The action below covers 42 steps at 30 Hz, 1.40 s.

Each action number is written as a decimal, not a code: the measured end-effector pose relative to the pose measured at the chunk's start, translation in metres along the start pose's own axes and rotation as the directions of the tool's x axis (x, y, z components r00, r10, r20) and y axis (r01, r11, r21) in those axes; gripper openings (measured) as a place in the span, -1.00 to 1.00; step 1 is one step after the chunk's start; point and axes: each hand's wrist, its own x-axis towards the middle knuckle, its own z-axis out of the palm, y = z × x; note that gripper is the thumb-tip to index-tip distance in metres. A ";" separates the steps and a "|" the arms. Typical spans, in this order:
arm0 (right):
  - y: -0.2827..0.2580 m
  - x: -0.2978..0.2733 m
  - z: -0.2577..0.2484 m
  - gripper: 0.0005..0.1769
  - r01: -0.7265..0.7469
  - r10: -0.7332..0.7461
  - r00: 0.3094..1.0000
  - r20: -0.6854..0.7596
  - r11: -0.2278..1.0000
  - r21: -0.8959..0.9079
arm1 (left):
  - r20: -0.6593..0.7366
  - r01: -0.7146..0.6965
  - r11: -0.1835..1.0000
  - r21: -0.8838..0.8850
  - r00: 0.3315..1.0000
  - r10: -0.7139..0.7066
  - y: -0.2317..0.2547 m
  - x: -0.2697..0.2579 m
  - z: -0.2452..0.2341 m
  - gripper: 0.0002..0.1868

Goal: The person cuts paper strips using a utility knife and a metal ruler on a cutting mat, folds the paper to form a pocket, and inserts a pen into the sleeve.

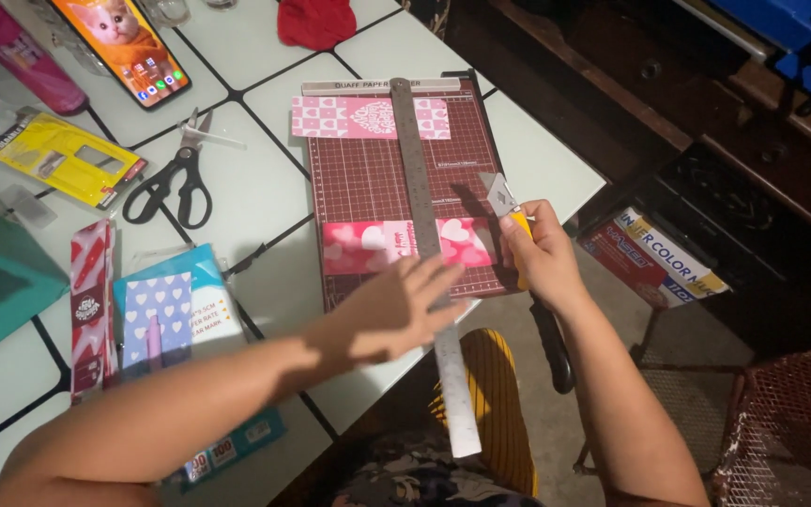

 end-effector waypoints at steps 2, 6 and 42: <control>-0.006 -0.001 0.001 -0.83 0.016 -0.016 1.000 0.000 1.000 -0.013 | -0.042 -0.033 0.994 0.102 0.998 0.037 0.011 -0.004 0.004 -0.23; 0.000 -0.001 -0.001 -0.85 0.063 -0.064 0.997 0.033 0.998 0.023 | -0.131 -0.067 0.970 0.232 0.986 0.099 0.030 -0.007 0.046 -0.18; 0.024 0.007 -0.004 -0.65 0.006 -0.034 0.982 0.187 0.989 0.148 | 0.215 0.553 0.833 -0.038 0.818 -0.533 -0.020 0.021 -0.047 0.18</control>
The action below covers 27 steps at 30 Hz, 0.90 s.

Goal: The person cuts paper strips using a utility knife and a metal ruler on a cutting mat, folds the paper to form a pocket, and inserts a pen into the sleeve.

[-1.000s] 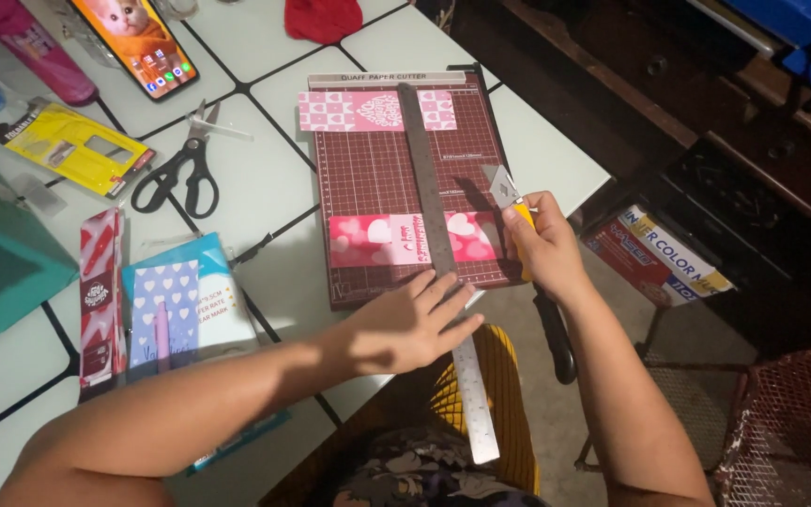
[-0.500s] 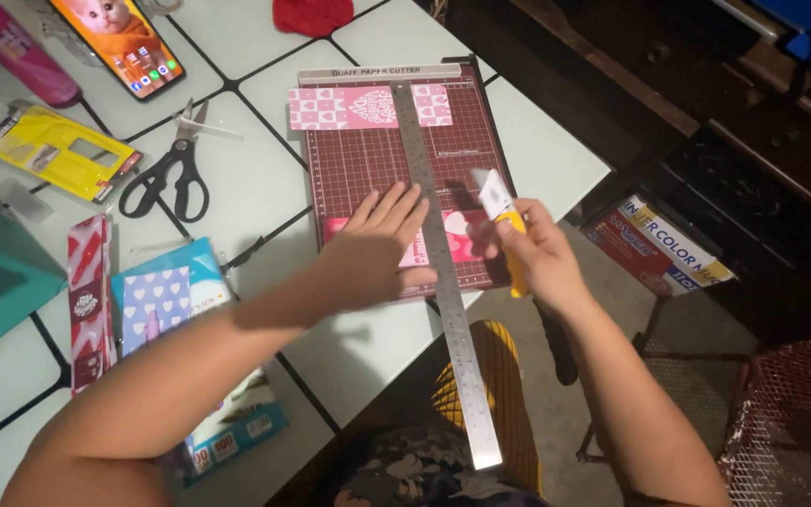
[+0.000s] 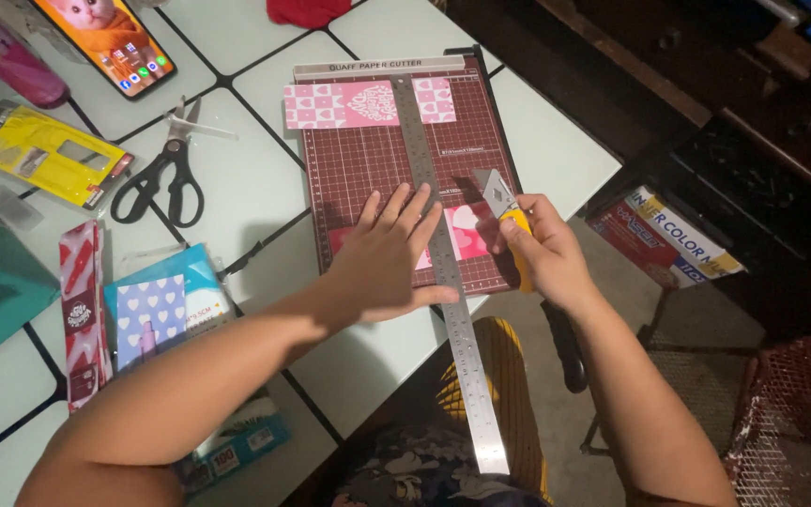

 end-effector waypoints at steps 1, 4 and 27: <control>-0.003 -0.002 0.002 -0.65 -0.001 0.001 1.000 -0.001 1.000 -0.001 | 0.000 -0.001 1.000 -0.001 1.000 0.001 0.000 0.001 -0.001 0.18; -0.011 -0.006 0.007 -0.62 -0.023 0.023 0.999 -0.033 1.000 0.014 | 0.051 -0.005 1.000 0.003 0.999 0.005 -0.001 0.002 -0.002 0.22; -0.009 -0.010 0.010 -0.59 0.029 -0.029 0.999 -0.028 0.999 0.013 | -0.062 0.020 0.998 -0.055 0.998 -0.024 -0.002 0.008 0.012 0.28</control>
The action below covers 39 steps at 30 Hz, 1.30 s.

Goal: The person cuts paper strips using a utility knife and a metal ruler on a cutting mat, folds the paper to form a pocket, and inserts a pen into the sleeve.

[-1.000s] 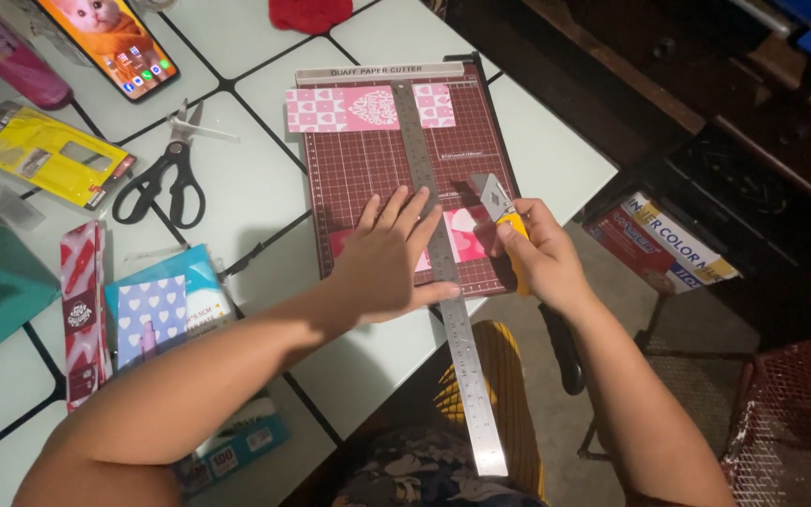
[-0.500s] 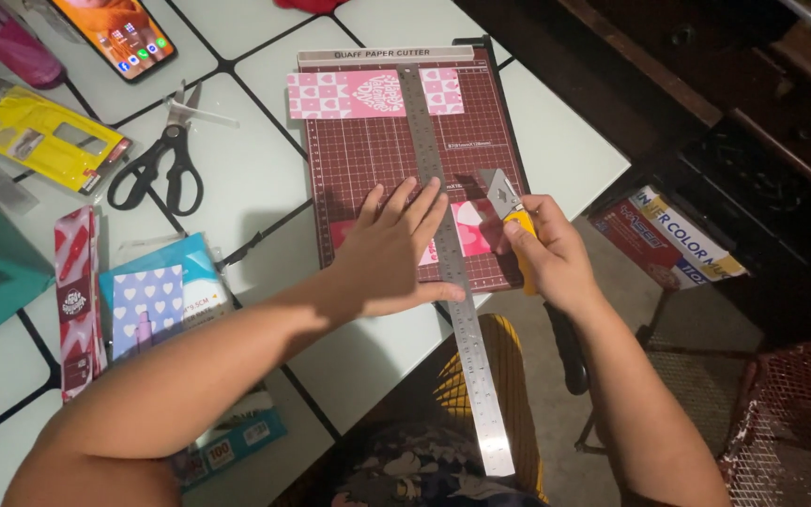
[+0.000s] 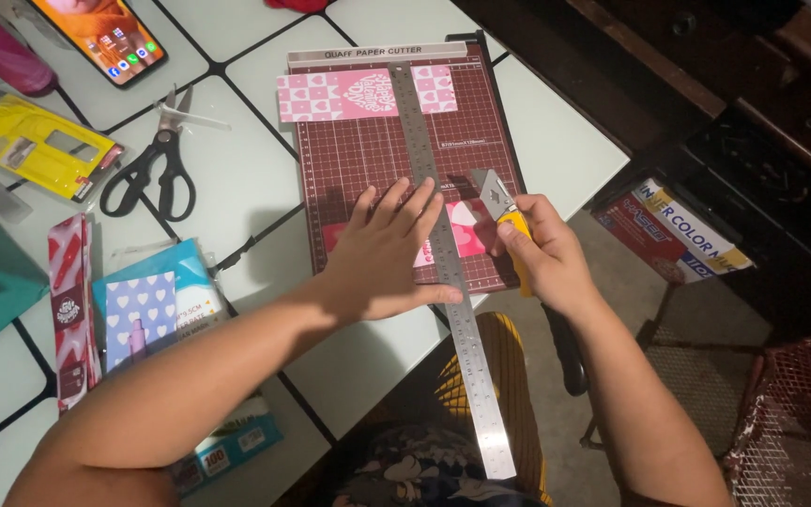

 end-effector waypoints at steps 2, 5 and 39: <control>-0.011 0.000 0.002 -0.62 0.003 -0.003 1.000 0.010 1.000 -0.022 | -0.004 -0.004 1.000 0.002 1.000 0.004 0.000 -0.001 0.000 0.28; -0.012 -0.001 0.002 -0.65 0.018 -0.017 1.000 0.015 0.999 -0.048 | -0.038 -0.010 1.000 0.028 0.999 0.011 -0.002 -0.001 0.007 0.29; -0.014 0.001 0.010 -0.74 0.121 -0.117 0.992 -0.044 0.986 0.113 | -0.089 0.014 0.992 0.125 0.996 -0.003 0.002 -0.001 0.009 0.29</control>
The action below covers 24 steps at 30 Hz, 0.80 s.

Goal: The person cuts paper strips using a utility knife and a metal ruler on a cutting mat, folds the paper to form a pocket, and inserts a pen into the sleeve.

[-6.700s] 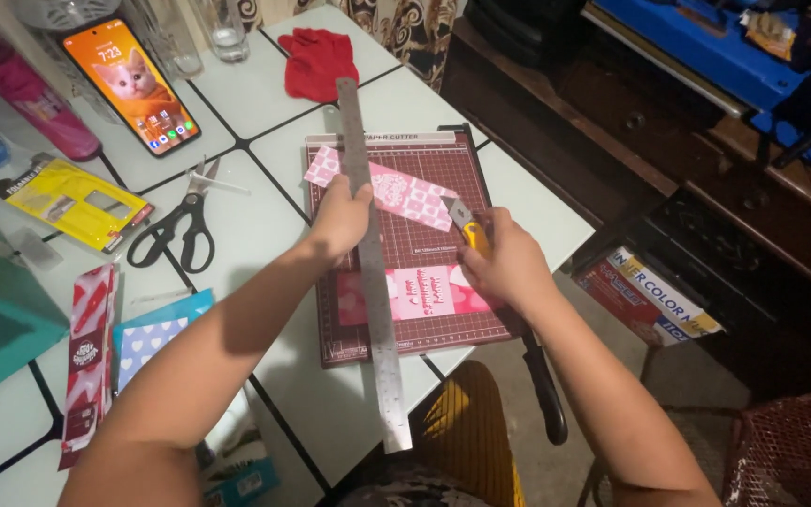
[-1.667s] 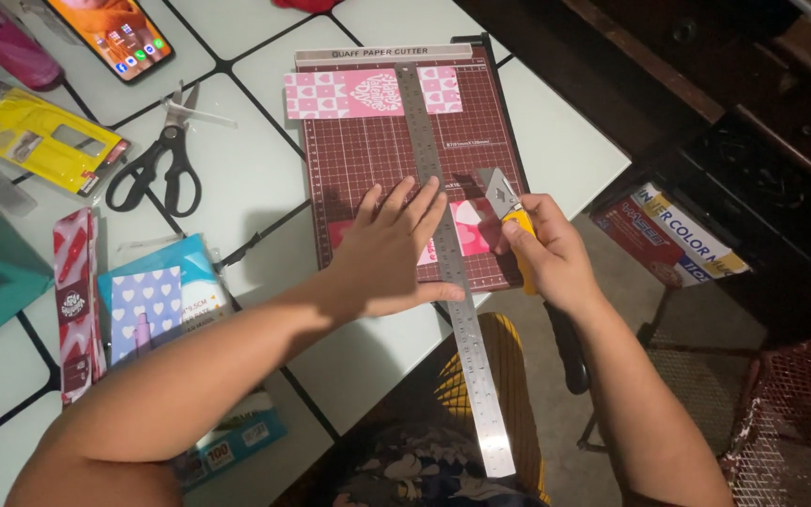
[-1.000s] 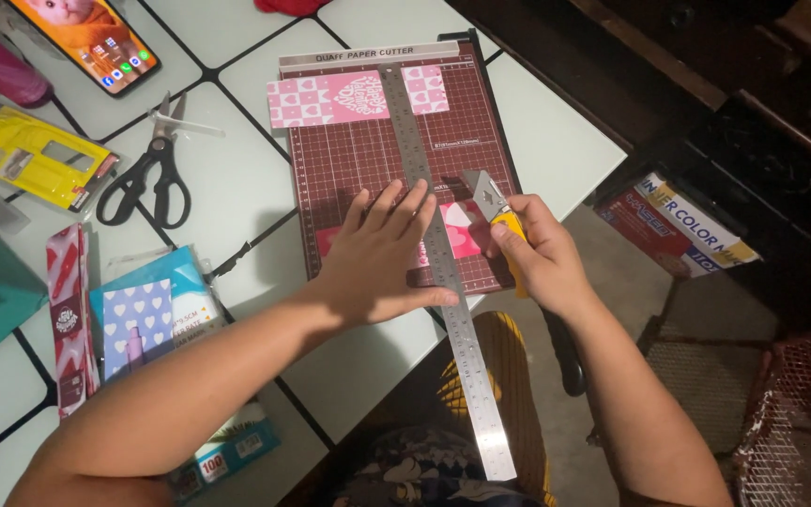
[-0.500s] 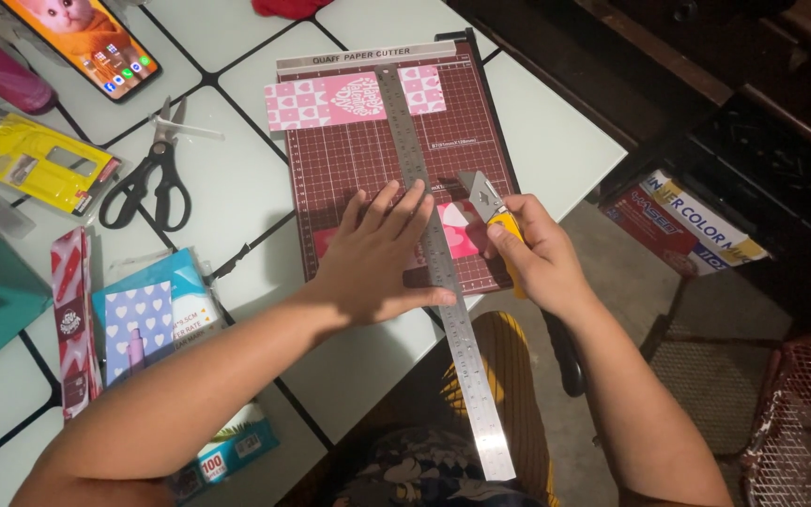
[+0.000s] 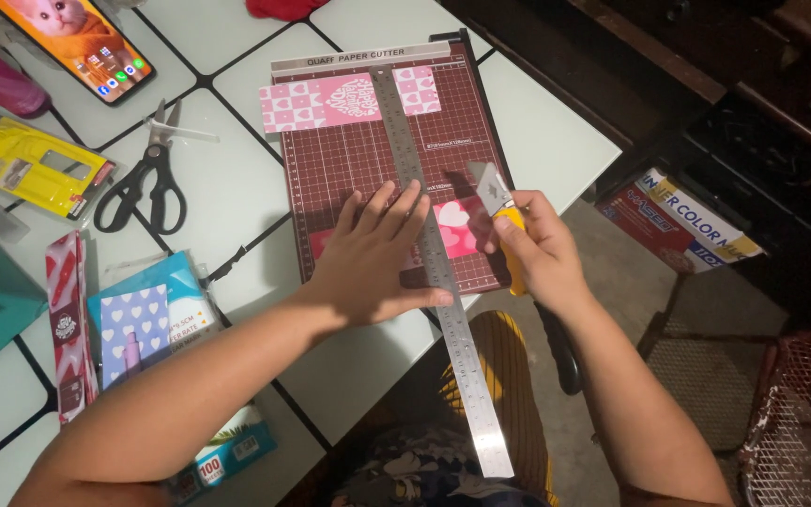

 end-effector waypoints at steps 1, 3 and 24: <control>0.003 0.000 -0.003 -0.74 0.001 -0.001 1.000 -0.002 1.000 -0.001 | 0.000 -0.002 1.000 0.000 1.000 0.002 0.000 0.000 -0.001 0.29; 0.010 0.000 -0.009 -0.69 -0.016 0.018 1.000 -0.026 0.997 0.076 | 0.036 -0.002 1.000 -0.013 0.999 0.002 -0.001 0.001 -0.002 0.28; -0.085 -0.021 0.029 -0.51 -0.033 0.187 0.979 0.078 0.530 -0.848 | 0.054 0.000 0.999 -0.050 0.999 0.003 -0.002 0.001 -0.003 0.29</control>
